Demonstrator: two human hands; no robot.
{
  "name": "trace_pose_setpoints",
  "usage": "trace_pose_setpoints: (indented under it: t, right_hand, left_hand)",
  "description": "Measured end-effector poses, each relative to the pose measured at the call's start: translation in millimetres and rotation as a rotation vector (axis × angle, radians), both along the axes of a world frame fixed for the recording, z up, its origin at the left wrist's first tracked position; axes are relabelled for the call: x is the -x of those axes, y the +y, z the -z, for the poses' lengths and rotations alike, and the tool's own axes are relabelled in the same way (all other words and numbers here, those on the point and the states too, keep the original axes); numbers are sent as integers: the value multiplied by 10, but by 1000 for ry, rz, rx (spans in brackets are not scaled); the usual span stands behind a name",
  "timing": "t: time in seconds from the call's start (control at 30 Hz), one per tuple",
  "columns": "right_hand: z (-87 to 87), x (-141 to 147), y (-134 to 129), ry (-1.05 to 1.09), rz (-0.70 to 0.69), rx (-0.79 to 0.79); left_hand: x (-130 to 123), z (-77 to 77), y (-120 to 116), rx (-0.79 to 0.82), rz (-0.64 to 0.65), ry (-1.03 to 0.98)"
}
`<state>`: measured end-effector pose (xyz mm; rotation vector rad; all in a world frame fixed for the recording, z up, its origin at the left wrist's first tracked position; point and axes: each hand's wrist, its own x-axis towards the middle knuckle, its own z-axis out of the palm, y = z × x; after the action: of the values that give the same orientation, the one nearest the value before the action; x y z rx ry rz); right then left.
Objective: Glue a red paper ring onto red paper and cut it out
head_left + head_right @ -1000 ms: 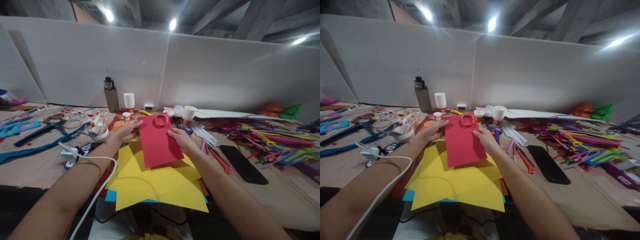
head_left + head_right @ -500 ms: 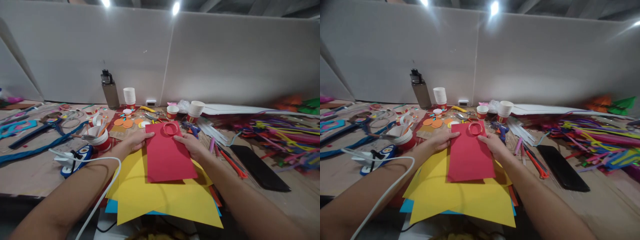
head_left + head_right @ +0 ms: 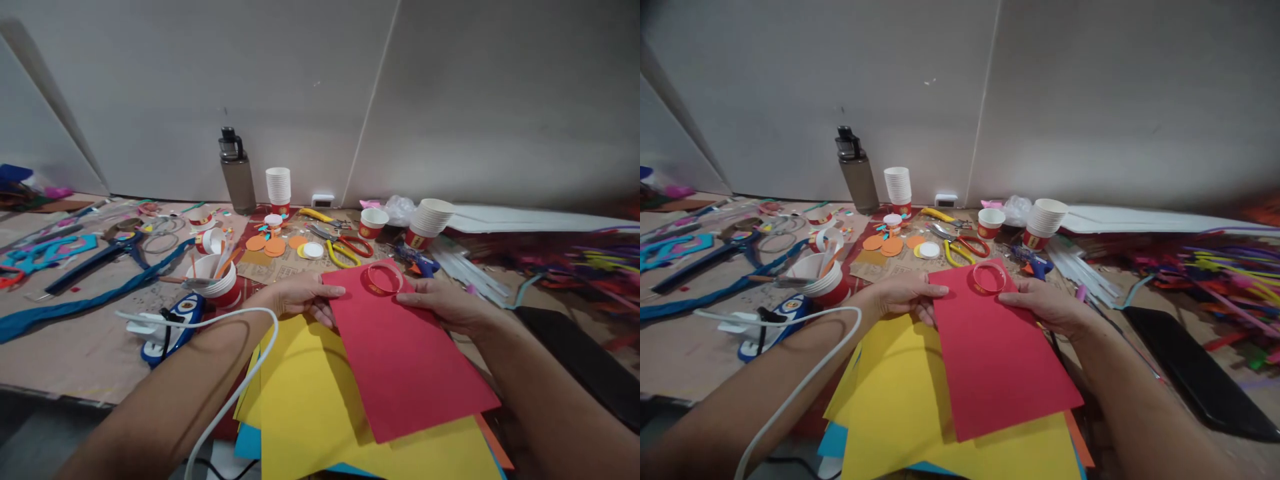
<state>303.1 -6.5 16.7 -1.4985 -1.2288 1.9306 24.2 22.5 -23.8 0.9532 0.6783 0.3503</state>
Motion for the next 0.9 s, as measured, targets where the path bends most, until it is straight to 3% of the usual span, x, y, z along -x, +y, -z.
trace_pose_setpoints:
  t: [0.1, 0.23, 0.37, 0.47, 0.57, 0.67, 0.73, 0.8, 0.9]
  right_hand:
    - [48, -50, 26, -33, -109, 7]
    - [86, -57, 46, -95, -214, -55]
    - [55, -28, 33, -111, -198, -78]
    - [19, -9, -12, -81, -149, -106]
    - [3, 51, -72, 23, -93, -132]
    - [19, 192, -125, 131, 130, -214]
    - [46, 307, -151, 171, 253, -274]
    - [80, 402, -169, 223, 326, -312]
    - [121, 464, -177, 216, 360, -340]
  left_hand:
    - [0, -19, 0, -21, -68, 30]
    - [30, -96, -45, -9, 124, 98]
    - [75, -131, -87, -68, 234, 160]
    - [100, -103, -77, -103, 198, 187]
    - [80, -47, -16, -144, -4, 119]
    - [2, -1, 55, -209, -442, -45]
    - [-66, 10, 62, -179, -621, -136]
    - [-132, 0, 18, -122, -648, -219]
    - [-209, -40, -99, -101, -531, -180]
